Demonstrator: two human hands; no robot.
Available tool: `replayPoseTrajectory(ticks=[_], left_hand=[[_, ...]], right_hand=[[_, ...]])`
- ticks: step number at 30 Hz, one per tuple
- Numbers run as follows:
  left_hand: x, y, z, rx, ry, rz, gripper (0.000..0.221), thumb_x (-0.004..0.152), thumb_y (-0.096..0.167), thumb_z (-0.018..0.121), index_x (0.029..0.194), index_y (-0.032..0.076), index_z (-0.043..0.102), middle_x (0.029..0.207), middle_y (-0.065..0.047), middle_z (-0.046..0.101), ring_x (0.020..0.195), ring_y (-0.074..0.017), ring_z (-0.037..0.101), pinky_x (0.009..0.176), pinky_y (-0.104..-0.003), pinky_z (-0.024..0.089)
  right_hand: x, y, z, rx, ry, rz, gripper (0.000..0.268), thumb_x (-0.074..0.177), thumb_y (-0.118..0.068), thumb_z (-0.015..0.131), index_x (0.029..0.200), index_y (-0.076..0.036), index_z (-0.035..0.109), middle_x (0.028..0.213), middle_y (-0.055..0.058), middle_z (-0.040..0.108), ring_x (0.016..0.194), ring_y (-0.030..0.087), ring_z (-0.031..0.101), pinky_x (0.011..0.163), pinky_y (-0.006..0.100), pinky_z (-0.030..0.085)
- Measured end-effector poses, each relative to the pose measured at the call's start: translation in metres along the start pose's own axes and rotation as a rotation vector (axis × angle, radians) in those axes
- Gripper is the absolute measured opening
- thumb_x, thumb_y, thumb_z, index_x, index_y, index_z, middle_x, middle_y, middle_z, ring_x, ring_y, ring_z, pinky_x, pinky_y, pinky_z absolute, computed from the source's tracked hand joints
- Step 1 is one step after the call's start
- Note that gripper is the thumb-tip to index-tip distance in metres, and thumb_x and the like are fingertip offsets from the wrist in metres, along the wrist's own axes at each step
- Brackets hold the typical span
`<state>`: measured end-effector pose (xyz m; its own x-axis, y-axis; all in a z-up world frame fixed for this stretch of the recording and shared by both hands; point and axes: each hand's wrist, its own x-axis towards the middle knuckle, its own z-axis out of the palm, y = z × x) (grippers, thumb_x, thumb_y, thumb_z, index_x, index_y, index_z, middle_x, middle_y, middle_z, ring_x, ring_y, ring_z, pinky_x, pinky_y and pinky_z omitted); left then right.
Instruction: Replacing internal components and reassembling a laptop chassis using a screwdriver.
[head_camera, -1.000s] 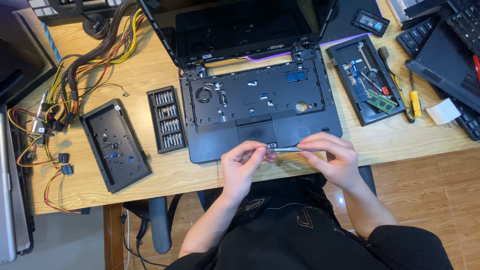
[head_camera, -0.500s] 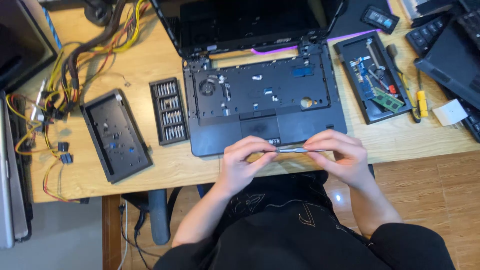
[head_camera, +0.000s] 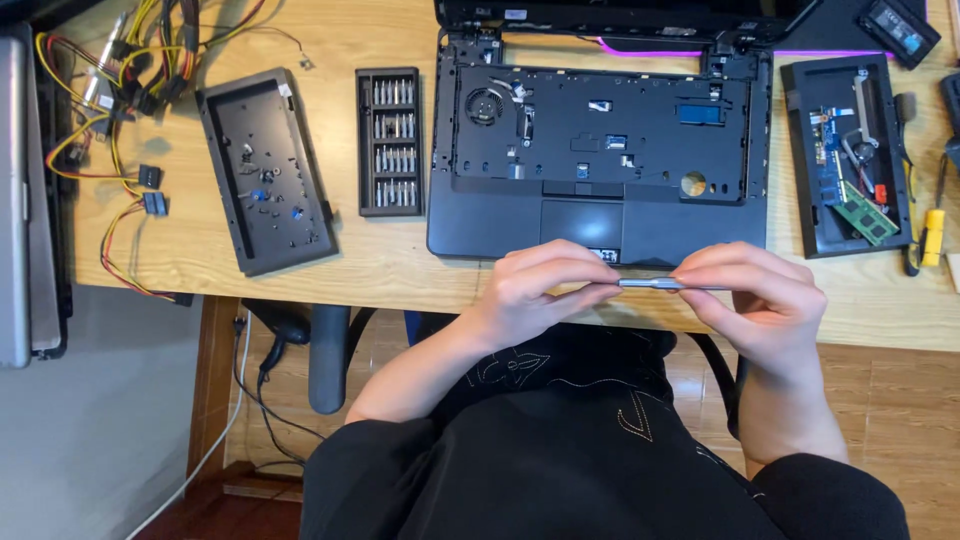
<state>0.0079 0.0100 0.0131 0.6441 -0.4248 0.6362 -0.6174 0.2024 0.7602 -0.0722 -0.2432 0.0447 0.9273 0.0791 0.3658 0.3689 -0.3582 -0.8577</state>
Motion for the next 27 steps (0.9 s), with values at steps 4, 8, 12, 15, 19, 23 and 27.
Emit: replayPoseTrajectory(ticks=[4,8,12,15,19,23,27], left_hand=[[0.000,-0.003,0.002,0.013,-0.004,0.025,0.023,0.089,0.005,0.085,0.109,0.004,0.074,0.105,-0.008,0.073,0.091,-0.0163,0.075,0.079,-0.027,0.065],[0.002,-0.005,0.001,0.027,-0.010,0.037,0.026,0.089,0.006,0.086,0.112,0.004,0.073,0.107,-0.008,0.072,0.093,-0.0165,0.075,0.081,-0.027,0.065],[0.004,0.000,-0.003,0.040,-0.013,0.021,0.032,0.089,0.006,0.087,0.117,0.004,0.072,0.112,-0.008,0.072,0.098,-0.0175,0.075,0.085,-0.028,0.065],[0.004,0.000,-0.014,0.082,-0.007,0.003,0.040,0.087,0.009,0.087,0.122,0.002,0.069,0.119,-0.012,0.070,0.107,-0.0213,0.073,0.093,-0.031,0.064],[-0.003,-0.013,-0.036,0.495,-0.083,-0.060,0.039,0.093,0.021,0.084,0.124,0.003,0.069,0.127,-0.013,0.068,0.122,-0.0278,0.065,0.107,-0.044,0.055],[-0.010,-0.022,-0.039,0.977,-0.144,-0.154,0.051,0.093,0.039,0.078,0.129,0.004,0.069,0.139,-0.022,0.059,0.134,-0.0409,0.050,0.114,-0.058,0.041],[-0.014,-0.025,-0.037,1.018,-0.134,-0.185,0.054,0.093,0.042,0.078,0.134,0.009,0.068,0.146,-0.028,0.052,0.141,-0.0470,0.044,0.116,-0.059,0.038]], right_hand=[[0.003,-0.006,-0.002,-0.028,0.006,0.001,0.021,0.084,0.010,0.076,0.105,0.005,0.073,0.100,0.018,0.073,0.090,0.023,0.074,0.075,0.027,0.059],[0.008,-0.012,-0.004,-0.025,-0.006,-0.030,0.021,0.084,0.010,0.076,0.104,0.004,0.072,0.098,0.018,0.073,0.092,0.024,0.074,0.080,0.028,0.060],[0.011,-0.011,-0.007,-0.035,-0.017,-0.025,0.022,0.083,0.010,0.075,0.105,0.005,0.072,0.098,0.018,0.073,0.093,0.024,0.074,0.081,0.029,0.060],[0.015,-0.006,-0.016,-0.042,-0.024,-0.017,0.020,0.086,0.010,0.075,0.106,0.006,0.072,0.100,0.018,0.073,0.094,0.024,0.074,0.078,0.027,0.060],[0.042,0.005,-0.040,-0.173,-0.128,-0.124,0.017,0.092,0.004,0.076,0.108,0.001,0.074,0.106,0.016,0.074,0.094,0.022,0.075,0.078,0.028,0.063],[0.111,-0.038,-0.027,-0.511,-0.334,-0.273,0.013,0.087,-0.001,0.078,0.100,0.003,0.075,0.101,0.016,0.075,0.092,0.025,0.074,0.079,0.035,0.061],[0.152,-0.028,-0.004,-0.550,-0.424,-0.284,0.014,0.086,-0.005,0.080,0.098,0.001,0.076,0.101,0.014,0.074,0.092,0.024,0.073,0.078,0.034,0.059]])
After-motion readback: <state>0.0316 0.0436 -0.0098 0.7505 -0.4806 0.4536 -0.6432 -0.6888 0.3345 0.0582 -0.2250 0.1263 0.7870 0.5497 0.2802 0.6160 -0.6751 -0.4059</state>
